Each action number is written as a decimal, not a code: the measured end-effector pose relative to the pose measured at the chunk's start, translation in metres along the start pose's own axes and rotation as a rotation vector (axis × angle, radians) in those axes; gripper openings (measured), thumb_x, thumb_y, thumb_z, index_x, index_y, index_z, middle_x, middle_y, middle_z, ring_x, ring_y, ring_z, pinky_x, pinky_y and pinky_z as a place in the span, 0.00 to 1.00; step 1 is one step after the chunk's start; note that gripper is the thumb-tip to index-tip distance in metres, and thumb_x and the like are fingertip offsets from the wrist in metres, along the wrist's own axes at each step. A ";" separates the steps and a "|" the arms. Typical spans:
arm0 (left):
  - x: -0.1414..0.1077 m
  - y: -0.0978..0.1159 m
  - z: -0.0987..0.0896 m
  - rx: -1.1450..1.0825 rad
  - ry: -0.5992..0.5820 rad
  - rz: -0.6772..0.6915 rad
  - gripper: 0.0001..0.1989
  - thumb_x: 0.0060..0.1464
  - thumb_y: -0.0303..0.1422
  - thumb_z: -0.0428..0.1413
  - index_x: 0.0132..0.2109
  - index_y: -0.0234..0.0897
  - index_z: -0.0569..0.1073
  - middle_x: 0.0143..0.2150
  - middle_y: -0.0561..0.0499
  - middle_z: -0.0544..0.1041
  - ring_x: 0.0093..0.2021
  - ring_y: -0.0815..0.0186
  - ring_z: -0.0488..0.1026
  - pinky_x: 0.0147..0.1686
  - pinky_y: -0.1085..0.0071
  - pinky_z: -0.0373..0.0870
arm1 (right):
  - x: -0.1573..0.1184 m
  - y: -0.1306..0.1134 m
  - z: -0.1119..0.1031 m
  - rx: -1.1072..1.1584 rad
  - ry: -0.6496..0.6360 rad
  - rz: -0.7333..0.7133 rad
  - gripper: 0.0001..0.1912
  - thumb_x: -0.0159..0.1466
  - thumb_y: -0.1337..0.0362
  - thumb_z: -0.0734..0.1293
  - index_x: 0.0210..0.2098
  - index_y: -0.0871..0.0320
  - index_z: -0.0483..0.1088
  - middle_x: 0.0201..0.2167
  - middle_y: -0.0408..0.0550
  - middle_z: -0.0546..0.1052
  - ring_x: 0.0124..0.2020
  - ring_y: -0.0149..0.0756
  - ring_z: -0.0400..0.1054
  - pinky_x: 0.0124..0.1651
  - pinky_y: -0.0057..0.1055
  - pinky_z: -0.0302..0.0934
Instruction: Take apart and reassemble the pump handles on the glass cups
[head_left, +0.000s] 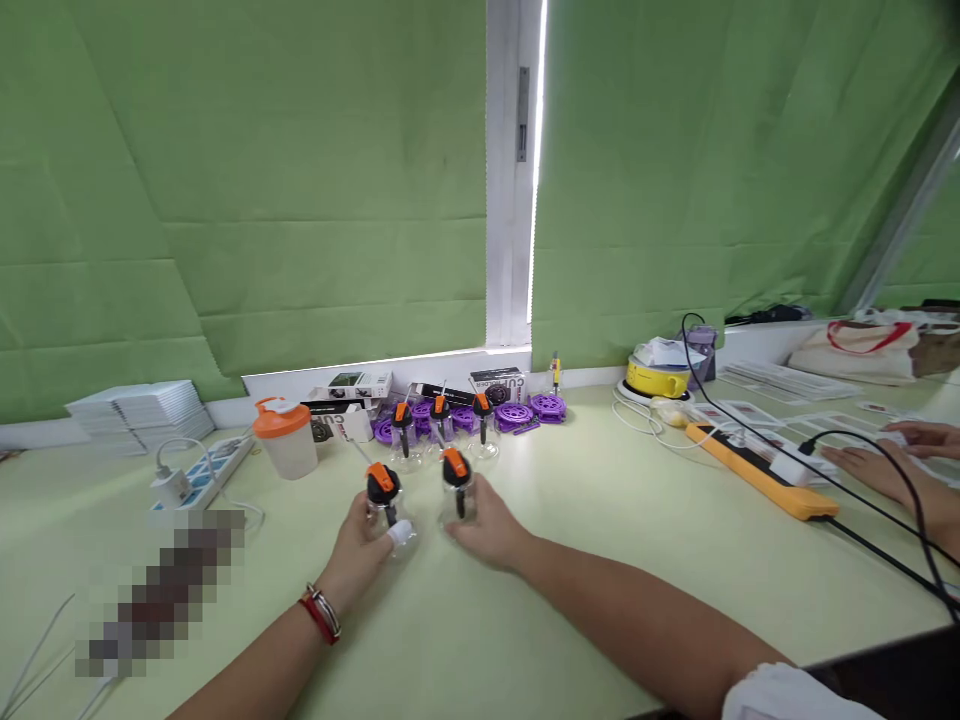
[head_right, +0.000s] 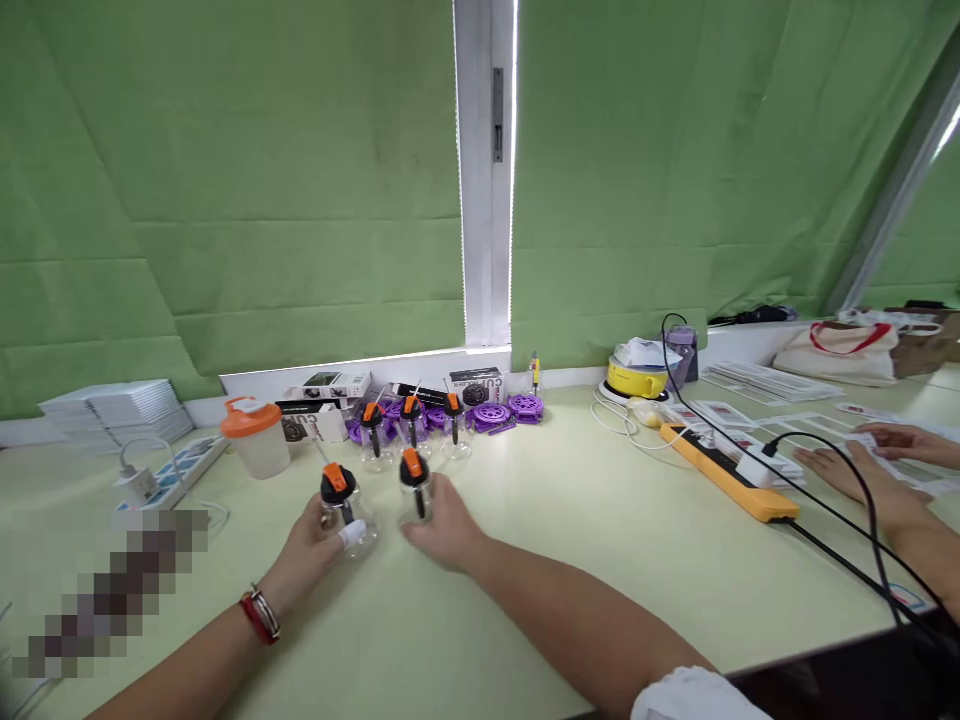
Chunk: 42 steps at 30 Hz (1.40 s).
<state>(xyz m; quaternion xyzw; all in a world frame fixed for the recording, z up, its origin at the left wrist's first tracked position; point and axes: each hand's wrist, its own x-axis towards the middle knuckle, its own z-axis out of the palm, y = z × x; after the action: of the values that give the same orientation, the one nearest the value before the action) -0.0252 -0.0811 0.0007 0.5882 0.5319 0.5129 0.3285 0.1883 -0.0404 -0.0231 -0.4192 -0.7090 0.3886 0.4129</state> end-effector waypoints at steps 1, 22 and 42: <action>-0.003 0.004 0.009 0.011 -0.055 0.020 0.28 0.43 0.37 0.62 0.52 0.37 0.63 0.53 0.43 0.70 0.50 0.58 0.69 0.49 0.63 0.66 | -0.001 0.005 -0.014 -0.053 0.070 -0.014 0.30 0.52 0.60 0.69 0.52 0.56 0.57 0.47 0.50 0.67 0.49 0.44 0.62 0.53 0.42 0.56; 0.024 0.015 0.084 0.184 -0.347 0.142 0.34 0.50 0.44 0.56 0.60 0.38 0.52 0.58 0.39 0.64 0.59 0.52 0.61 0.57 0.56 0.56 | 0.029 0.063 -0.113 -0.316 0.506 0.119 0.25 0.49 0.61 0.65 0.46 0.56 0.59 0.47 0.51 0.65 0.49 0.46 0.61 0.51 0.42 0.58; 0.114 -0.030 0.116 0.313 -0.275 0.274 0.38 0.54 0.40 0.52 0.66 0.30 0.47 0.68 0.35 0.50 0.68 0.53 0.46 0.64 0.57 0.43 | 0.057 0.077 -0.124 -0.459 0.356 0.181 0.41 0.60 0.48 0.60 0.65 0.62 0.43 0.66 0.58 0.51 0.65 0.49 0.47 0.62 0.43 0.45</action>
<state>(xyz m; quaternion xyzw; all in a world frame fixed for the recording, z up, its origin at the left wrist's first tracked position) 0.0663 0.0536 -0.0281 0.7629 0.4703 0.3792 0.2302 0.3048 0.0636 -0.0329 -0.6249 -0.6544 0.1737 0.3887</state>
